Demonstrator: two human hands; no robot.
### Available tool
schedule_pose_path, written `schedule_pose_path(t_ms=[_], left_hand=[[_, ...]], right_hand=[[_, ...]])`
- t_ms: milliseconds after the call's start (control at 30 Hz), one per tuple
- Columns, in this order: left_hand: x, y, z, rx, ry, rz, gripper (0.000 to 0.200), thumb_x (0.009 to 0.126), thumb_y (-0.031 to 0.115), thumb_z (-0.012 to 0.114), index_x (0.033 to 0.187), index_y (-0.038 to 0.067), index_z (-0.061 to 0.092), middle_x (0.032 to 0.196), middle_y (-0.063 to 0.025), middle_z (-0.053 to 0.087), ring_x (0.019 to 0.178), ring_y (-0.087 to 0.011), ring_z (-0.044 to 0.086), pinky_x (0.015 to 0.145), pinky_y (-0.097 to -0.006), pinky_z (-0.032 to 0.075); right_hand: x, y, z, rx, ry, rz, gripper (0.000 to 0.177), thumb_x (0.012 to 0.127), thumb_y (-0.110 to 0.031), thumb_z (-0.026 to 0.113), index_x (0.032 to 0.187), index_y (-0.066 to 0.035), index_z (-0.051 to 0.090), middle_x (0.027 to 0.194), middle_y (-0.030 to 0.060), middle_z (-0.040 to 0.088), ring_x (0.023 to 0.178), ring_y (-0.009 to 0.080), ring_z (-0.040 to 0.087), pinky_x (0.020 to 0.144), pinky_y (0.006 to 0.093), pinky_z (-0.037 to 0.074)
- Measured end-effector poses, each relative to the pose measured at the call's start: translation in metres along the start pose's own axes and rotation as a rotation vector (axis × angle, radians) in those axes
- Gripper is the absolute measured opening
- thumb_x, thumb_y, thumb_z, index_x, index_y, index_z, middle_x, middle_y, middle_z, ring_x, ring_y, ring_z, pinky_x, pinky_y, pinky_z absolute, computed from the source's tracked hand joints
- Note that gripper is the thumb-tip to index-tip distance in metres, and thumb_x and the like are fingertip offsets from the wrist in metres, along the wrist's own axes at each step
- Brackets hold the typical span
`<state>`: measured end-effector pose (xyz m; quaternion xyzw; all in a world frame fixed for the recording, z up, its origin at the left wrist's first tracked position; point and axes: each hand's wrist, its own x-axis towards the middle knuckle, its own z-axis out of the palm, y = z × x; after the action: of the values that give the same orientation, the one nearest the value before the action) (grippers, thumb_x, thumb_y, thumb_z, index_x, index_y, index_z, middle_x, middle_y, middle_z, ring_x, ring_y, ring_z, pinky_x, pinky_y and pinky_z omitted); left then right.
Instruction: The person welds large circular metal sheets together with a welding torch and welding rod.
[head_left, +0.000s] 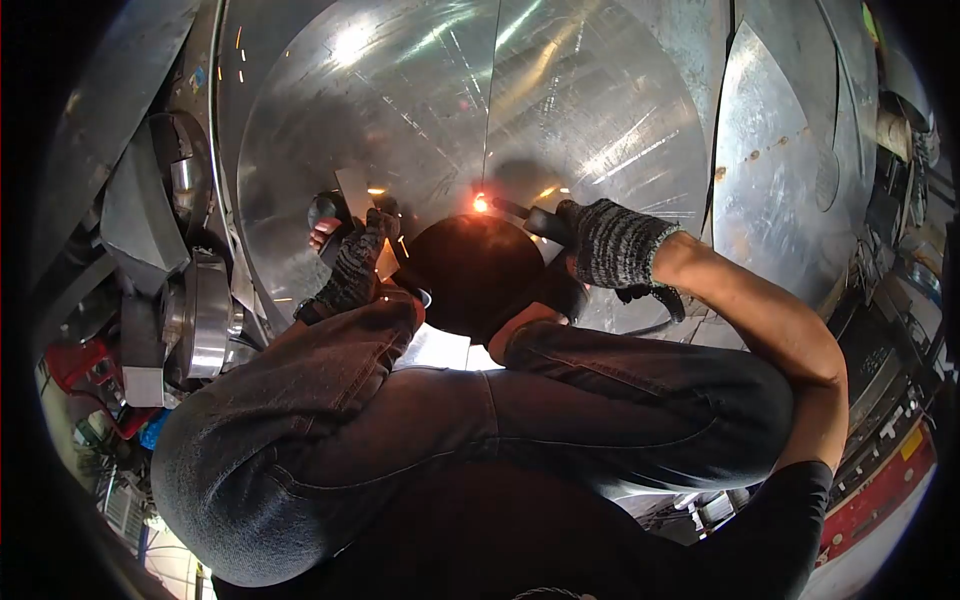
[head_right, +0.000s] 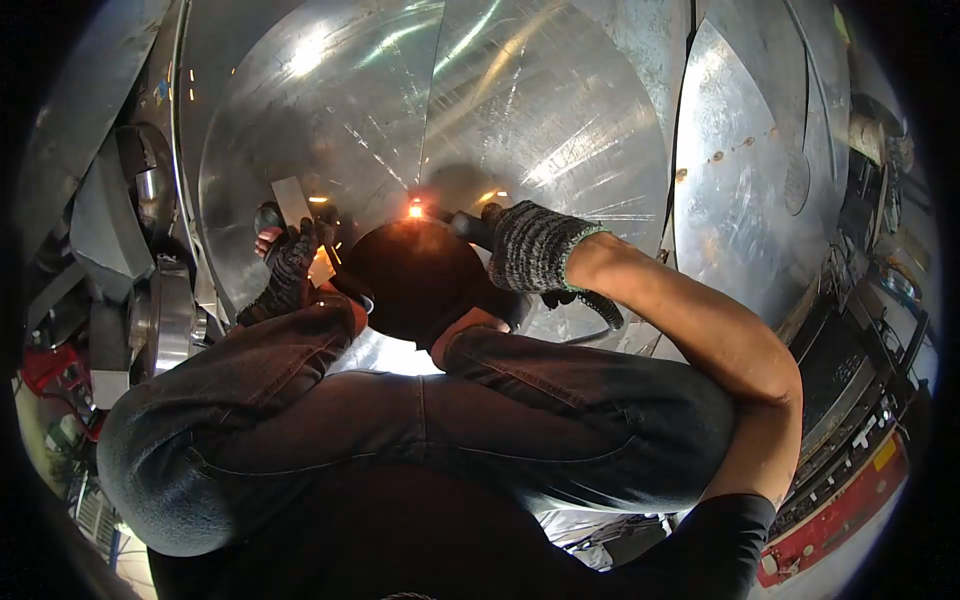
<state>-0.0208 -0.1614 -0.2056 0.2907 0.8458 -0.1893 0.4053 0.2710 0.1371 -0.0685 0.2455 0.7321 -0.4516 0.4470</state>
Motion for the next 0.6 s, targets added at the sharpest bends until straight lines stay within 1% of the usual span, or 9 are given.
schedule_pose_path(t_ms=[133, 200, 333, 400, 433, 467, 533, 600], left_hand=[[0.000, -0.014, 0.011, -0.046, 0.016, 0.040, 0.039, 0.108, 0.014, 0.051, 0.141, -0.004, 0.059, 0.123, -0.0195, 0.069, 0.100, -0.0337, 0.069, 0.089, -0.0458, 0.054], [0.000, -0.019, 0.014, -0.066, 0.025, 0.058, 0.039, 0.108, 0.014, 0.051, 0.142, -0.004, 0.059, 0.124, -0.0197, 0.069, 0.100, -0.0336, 0.069, 0.090, -0.0458, 0.054], [0.002, -0.027, 0.020, -0.107, 0.046, 0.106, 0.039, 0.108, 0.014, 0.051, 0.142, -0.005, 0.058, 0.125, -0.0200, 0.068, 0.101, -0.0336, 0.069, 0.091, -0.0457, 0.054], [0.003, -0.030, 0.021, -0.124, 0.058, 0.131, 0.040, 0.109, 0.014, 0.051, 0.143, -0.005, 0.058, 0.126, -0.0202, 0.068, 0.102, -0.0335, 0.069, 0.092, -0.0456, 0.054], [0.005, -0.030, 0.023, -0.134, 0.067, 0.146, 0.040, 0.109, 0.014, 0.051, 0.143, -0.005, 0.057, 0.126, -0.0202, 0.068, 0.102, -0.0335, 0.069, 0.092, -0.0456, 0.054], [0.006, -0.031, 0.023, -0.144, 0.073, 0.159, 0.040, 0.109, 0.014, 0.051, 0.143, -0.005, 0.057, 0.127, -0.0203, 0.068, 0.102, -0.0335, 0.069, 0.092, -0.0456, 0.054], [0.008, -0.034, 0.025, -0.164, 0.083, 0.184, 0.040, 0.109, 0.014, 0.051, 0.143, -0.005, 0.057, 0.127, -0.0205, 0.068, 0.103, -0.0335, 0.069, 0.093, -0.0455, 0.054], [0.009, -0.036, 0.025, -0.184, 0.093, 0.208, 0.040, 0.109, 0.014, 0.051, 0.144, -0.006, 0.056, 0.128, -0.0206, 0.068, 0.104, -0.0335, 0.069, 0.094, -0.0455, 0.054]], right_hand=[[-0.006, -0.009, -0.007, 0.031, -0.015, 0.032, 0.051, 0.090, -0.024, 0.068, 0.130, 0.005, 0.055, 0.088, 0.0313, 0.073, 0.087, 0.0450, 0.075, 0.077, 0.0535, 0.060], [-0.010, -0.014, -0.011, 0.037, -0.043, 0.034, 0.048, 0.090, -0.021, 0.066, 0.129, 0.005, 0.055, 0.086, 0.0309, 0.072, 0.086, 0.0448, 0.075, 0.076, 0.0527, 0.061], [-0.008, -0.014, -0.010, 0.029, -0.035, 0.045, 0.047, 0.090, -0.018, 0.064, 0.130, 0.005, 0.057, 0.085, 0.0307, 0.072, 0.086, 0.0443, 0.076, 0.076, 0.0504, 0.062], [0.001, -0.007, -0.002, -0.103, 0.001, -0.038, 0.047, 0.090, -0.019, 0.064, 0.129, 0.006, 0.058, 0.087, 0.0316, 0.072, 0.087, 0.0445, 0.076, 0.079, 0.0496, 0.062], [-0.006, -0.004, -0.002, -0.009, 0.050, -0.085, 0.048, 0.090, -0.021, 0.065, 0.127, 0.008, 0.059, 0.090, 0.0326, 0.073, 0.089, 0.0451, 0.075, 0.081, 0.0510, 0.061], [0.000, -0.001, 0.003, -0.128, 0.048, -0.093, 0.050, 0.089, -0.022, 0.066, 0.127, 0.010, 0.059, 0.092, 0.0333, 0.073, 0.091, 0.0450, 0.075, 0.083, 0.0517, 0.060], [0.001, -0.002, 0.002, -0.113, 0.000, -0.037, 0.051, 0.089, -0.021, 0.066, 0.129, 0.010, 0.058, 0.092, 0.0334, 0.072, 0.093, 0.0446, 0.075, 0.084, 0.0517, 0.060], [-0.003, -0.005, -0.003, -0.049, -0.012, -0.035, 0.049, 0.089, -0.020, 0.065, 0.128, 0.009, 0.058, 0.090, 0.0326, 0.072, 0.091, 0.0448, 0.075, 0.083, 0.0514, 0.060]])
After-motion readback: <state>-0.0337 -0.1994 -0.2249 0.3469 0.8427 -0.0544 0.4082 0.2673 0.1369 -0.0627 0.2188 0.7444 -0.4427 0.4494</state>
